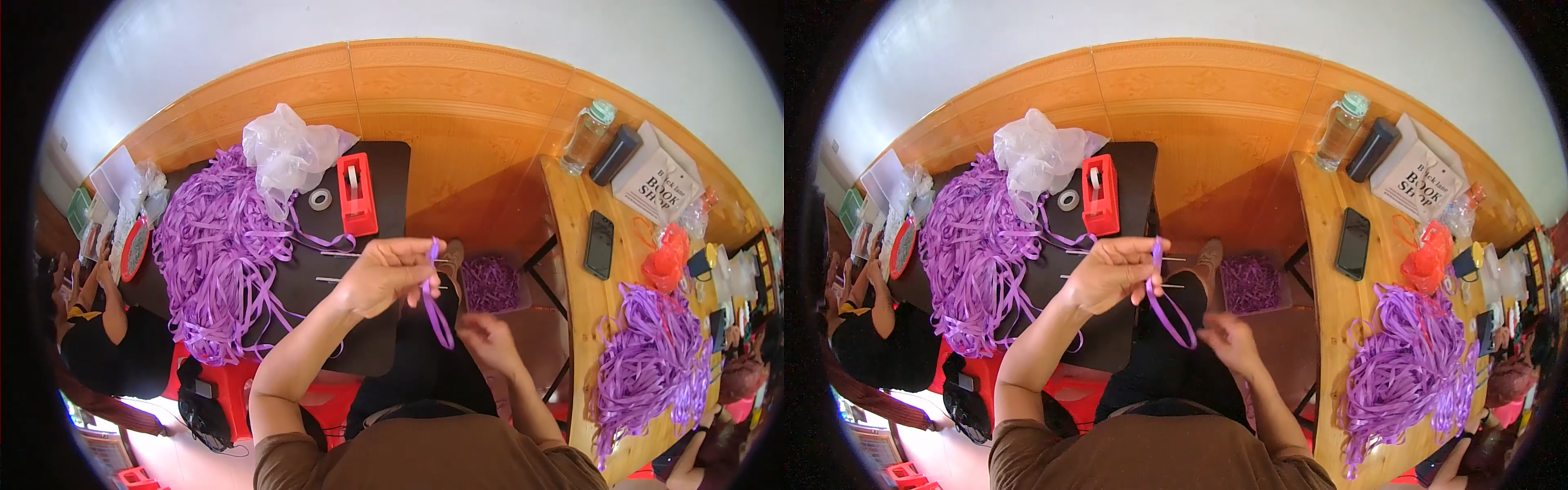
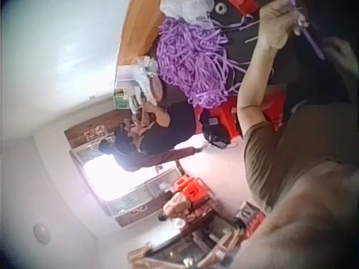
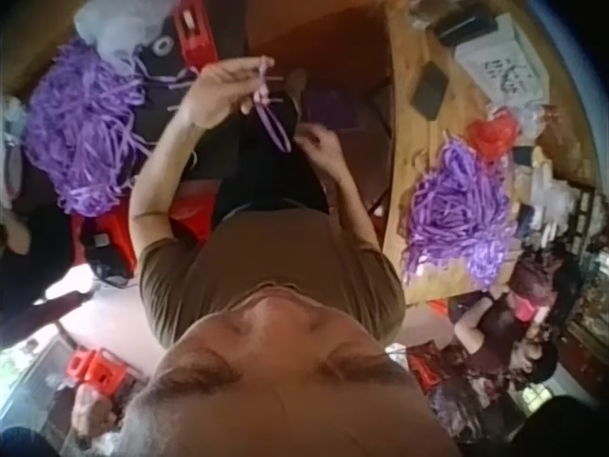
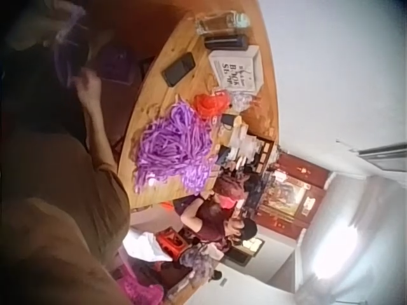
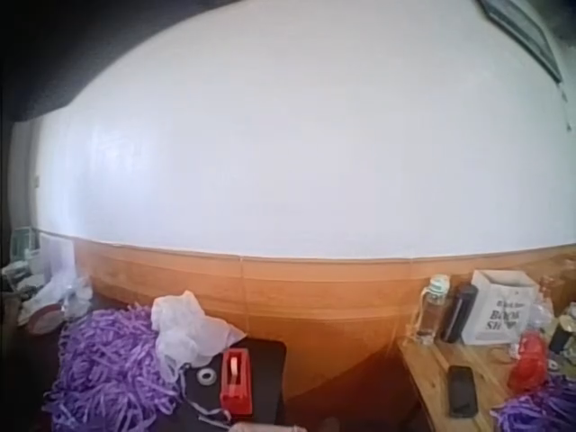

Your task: Making decorative bows or items by wrapping purple plastic ribbon around a metal rod jig and securing them with tape.

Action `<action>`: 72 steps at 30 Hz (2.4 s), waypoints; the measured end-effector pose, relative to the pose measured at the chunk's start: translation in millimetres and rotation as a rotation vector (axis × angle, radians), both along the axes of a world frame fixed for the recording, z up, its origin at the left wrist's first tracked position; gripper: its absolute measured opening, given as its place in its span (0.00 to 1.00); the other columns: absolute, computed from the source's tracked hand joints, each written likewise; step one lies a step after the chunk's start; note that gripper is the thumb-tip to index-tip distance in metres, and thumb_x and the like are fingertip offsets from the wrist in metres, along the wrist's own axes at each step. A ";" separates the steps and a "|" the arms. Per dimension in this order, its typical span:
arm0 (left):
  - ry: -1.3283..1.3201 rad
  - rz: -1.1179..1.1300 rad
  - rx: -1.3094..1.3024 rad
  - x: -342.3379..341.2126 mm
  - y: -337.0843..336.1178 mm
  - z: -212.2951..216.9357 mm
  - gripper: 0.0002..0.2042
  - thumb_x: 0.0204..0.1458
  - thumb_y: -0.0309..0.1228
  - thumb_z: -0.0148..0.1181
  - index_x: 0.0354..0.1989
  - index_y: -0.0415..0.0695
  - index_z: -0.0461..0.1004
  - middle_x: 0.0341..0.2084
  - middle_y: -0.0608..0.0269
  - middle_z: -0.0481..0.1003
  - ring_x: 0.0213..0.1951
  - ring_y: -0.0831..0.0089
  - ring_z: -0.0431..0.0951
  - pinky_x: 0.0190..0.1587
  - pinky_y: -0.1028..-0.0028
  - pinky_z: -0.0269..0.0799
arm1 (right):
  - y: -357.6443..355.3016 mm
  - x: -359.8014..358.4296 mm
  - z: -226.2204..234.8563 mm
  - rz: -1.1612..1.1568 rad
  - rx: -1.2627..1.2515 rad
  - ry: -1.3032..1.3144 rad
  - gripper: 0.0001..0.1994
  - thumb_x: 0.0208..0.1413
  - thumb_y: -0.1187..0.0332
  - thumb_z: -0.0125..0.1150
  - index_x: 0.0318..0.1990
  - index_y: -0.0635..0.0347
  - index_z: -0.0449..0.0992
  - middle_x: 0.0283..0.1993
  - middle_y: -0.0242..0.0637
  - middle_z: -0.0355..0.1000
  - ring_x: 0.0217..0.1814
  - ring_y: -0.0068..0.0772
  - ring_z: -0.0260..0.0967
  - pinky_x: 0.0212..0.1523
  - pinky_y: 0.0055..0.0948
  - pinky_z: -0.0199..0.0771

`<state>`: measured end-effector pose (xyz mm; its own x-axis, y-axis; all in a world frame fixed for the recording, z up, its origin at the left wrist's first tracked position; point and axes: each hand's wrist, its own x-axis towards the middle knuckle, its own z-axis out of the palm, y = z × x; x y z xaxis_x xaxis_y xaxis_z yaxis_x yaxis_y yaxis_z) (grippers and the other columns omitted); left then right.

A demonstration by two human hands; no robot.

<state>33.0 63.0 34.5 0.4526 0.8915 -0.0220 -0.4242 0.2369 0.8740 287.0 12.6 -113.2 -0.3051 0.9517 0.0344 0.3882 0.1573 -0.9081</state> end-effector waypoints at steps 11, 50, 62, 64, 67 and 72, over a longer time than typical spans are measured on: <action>0.112 -0.267 -0.087 10.3 -38.0 0.9 0.10 0.54 0.25 0.58 0.44 0.36 0.75 0.26 0.60 0.77 0.28 0.76 0.77 0.26 0.80 0.72 | 51.6 -26.8 130.9 0.584 0.564 0.386 0.13 0.45 0.77 0.65 0.41 0.63 0.78 0.43 0.48 0.72 0.42 0.39 0.68 0.41 0.33 0.67; 0.952 0.297 1.200 24.0 -74.6 -6.4 0.05 0.41 0.20 0.57 0.27 0.33 0.71 0.21 0.53 0.67 0.25 0.61 0.70 0.26 0.71 0.69 | 8.9 -37.5 139.8 0.313 0.851 0.044 0.09 0.33 0.80 0.63 0.27 0.63 0.75 0.24 0.35 0.70 0.23 0.32 0.67 0.26 0.29 0.60; 1.051 0.277 1.228 18.8 -58.1 -19.8 0.08 0.43 0.19 0.58 0.34 0.30 0.73 0.22 0.59 0.69 0.25 0.67 0.71 0.25 0.73 0.69 | 12.7 -39.6 119.7 0.190 0.146 0.427 0.09 0.44 0.82 0.63 0.35 0.66 0.76 0.29 0.35 0.73 0.25 0.24 0.68 0.27 0.22 0.66; 0.779 0.066 0.494 18.8 -61.2 2.0 0.06 0.47 0.21 0.58 0.34 0.35 0.74 0.22 0.52 0.72 0.24 0.62 0.75 0.27 0.71 0.70 | 18.3 -31.3 121.1 0.232 0.628 0.063 0.13 0.38 0.80 0.64 0.37 0.63 0.76 0.30 0.35 0.74 0.24 0.31 0.69 0.27 0.26 0.63; 0.630 -0.042 0.190 13.1 -62.5 -11.9 0.06 0.53 0.25 0.57 0.37 0.35 0.74 0.22 0.59 0.74 0.25 0.76 0.76 0.27 0.77 0.70 | 22.4 -24.0 113.9 0.183 0.875 -0.047 0.16 0.33 0.79 0.65 0.35 0.59 0.75 0.29 0.33 0.72 0.27 0.34 0.69 0.28 0.30 0.59; 0.435 -0.154 -0.027 7.6 -72.5 -19.4 0.10 0.57 0.24 0.54 0.45 0.33 0.73 0.25 0.65 0.74 0.27 0.81 0.74 0.31 0.80 0.71 | 22.2 -16.9 116.8 0.202 0.957 -0.082 0.14 0.34 0.79 0.63 0.34 0.58 0.76 0.32 0.32 0.73 0.28 0.30 0.69 0.28 0.30 0.60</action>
<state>40.6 -9.5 15.1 0.5235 0.8111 -0.2610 0.0222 0.2932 0.9558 270.1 34.8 3.7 -0.4950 0.4626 0.7355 0.3295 0.8832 -0.3337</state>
